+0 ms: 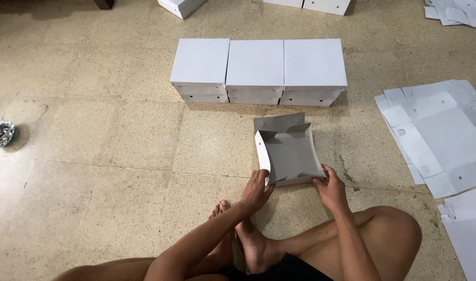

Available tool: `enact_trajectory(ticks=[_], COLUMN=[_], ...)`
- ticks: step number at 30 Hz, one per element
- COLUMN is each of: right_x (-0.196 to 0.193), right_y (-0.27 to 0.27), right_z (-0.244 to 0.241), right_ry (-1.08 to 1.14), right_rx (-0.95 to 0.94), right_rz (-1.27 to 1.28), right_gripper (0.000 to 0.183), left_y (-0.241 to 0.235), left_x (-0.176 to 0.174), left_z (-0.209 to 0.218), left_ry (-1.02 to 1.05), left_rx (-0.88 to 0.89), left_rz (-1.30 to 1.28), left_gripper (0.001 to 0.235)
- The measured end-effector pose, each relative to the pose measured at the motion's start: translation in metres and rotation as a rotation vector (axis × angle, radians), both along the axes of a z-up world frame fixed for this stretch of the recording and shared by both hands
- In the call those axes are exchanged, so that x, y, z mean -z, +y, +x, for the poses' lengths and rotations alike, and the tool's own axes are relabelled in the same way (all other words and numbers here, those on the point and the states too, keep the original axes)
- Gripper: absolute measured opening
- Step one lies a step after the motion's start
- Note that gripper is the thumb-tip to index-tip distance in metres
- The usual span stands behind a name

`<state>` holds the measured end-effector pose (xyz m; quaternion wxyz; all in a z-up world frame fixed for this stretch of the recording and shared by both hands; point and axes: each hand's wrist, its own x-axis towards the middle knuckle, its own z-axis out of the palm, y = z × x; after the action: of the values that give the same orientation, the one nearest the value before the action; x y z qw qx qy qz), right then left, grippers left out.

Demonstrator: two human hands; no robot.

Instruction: The person sits on the floor and assembles a white cardboard box from a flat sheet. They fold the side flaps upward, tuck the tabs into slots, and secure the structure by hand. Completed boxes are stacked nearby.

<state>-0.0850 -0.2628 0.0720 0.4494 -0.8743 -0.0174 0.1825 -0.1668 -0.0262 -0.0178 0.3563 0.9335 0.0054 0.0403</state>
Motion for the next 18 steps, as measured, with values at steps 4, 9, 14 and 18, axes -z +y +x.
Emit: enact_trajectory(ticks=[4,9,14,18], right_x=[0.022,-0.002,-0.022,-0.046], right_y=[-0.003,0.01,0.023,0.029], right_z=[0.004,0.004,0.001,-0.014], right_ry=[-0.041,0.043,-0.011,-0.013], right_rx=[0.0,0.021,0.058,0.095], right_rz=[-0.011,-0.044,-0.043,-0.037], right_gripper=[0.051,0.054,0.058,0.068], left_y=[-0.005,-0.034,-0.068,-0.076], left_x=[0.016,0.002,-0.026,-0.01], left_z=[0.003,-0.005,0.004,0.003], left_ry=[0.037,-0.205,-0.102,0.024], left_rx=[0.223,0.171,0.084,0.157], left_rz=[0.383,0.894,1.05,0.771], left_gripper=[0.049,0.011,0.007,0.01])
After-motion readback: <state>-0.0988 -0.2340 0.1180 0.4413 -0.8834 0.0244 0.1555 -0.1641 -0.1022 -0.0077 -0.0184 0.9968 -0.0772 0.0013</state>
